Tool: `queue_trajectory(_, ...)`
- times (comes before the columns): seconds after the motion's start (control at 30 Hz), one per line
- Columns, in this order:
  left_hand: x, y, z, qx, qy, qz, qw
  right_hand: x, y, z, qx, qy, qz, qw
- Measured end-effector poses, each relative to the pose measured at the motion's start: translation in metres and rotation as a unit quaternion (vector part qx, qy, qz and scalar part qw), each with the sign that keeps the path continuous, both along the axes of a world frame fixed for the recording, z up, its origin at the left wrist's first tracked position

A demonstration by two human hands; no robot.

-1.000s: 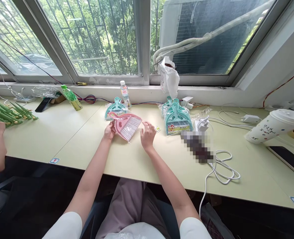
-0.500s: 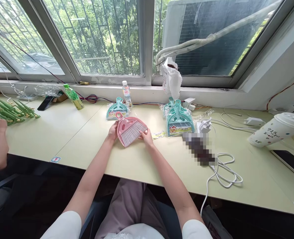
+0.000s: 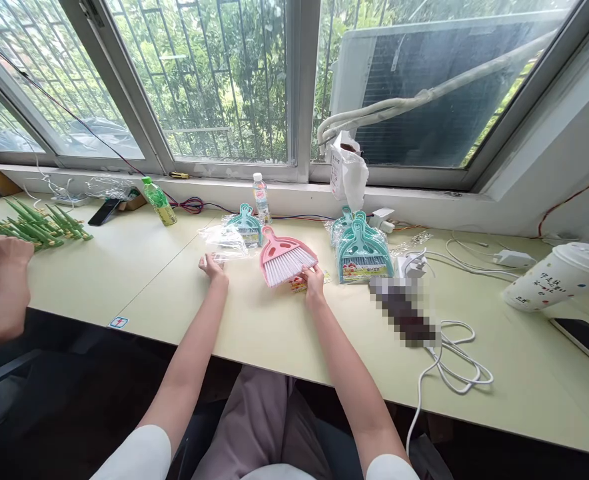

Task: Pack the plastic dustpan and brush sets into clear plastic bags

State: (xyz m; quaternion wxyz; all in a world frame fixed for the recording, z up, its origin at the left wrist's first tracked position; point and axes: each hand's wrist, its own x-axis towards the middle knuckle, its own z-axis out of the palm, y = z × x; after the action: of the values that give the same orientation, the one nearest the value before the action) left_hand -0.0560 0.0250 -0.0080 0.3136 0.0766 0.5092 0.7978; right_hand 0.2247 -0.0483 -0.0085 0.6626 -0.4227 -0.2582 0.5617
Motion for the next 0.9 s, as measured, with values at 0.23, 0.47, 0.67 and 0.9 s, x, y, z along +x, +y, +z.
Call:
queue_trajectory(0.23, -0.010, -0.008, 0.012, -0.017, 0.213, 0.088, 0.973, -0.001, 0.001, -0.002, 0.003, 0.094, -0.021, 0.995)
queue_trajectory(0.47, -0.032, -0.033, 0.022, -0.215, 0.298, 0.204, 0.907, -0.005, 0.002, -0.002, -0.004, 0.085, -0.034, 0.996)
queue_trajectory(0.67, 0.021, -0.044, 0.039, 0.035, 0.366, 0.033, 0.929, -0.010, 0.005, -0.003, 0.017, 0.050, -0.043, 0.998)
queue_trajectory(0.9, 0.098, -0.055, 0.024, 0.144, 0.314, -0.378, 0.859, -0.018, 0.004, 0.003, 0.081, -0.052, 0.020, 0.995)
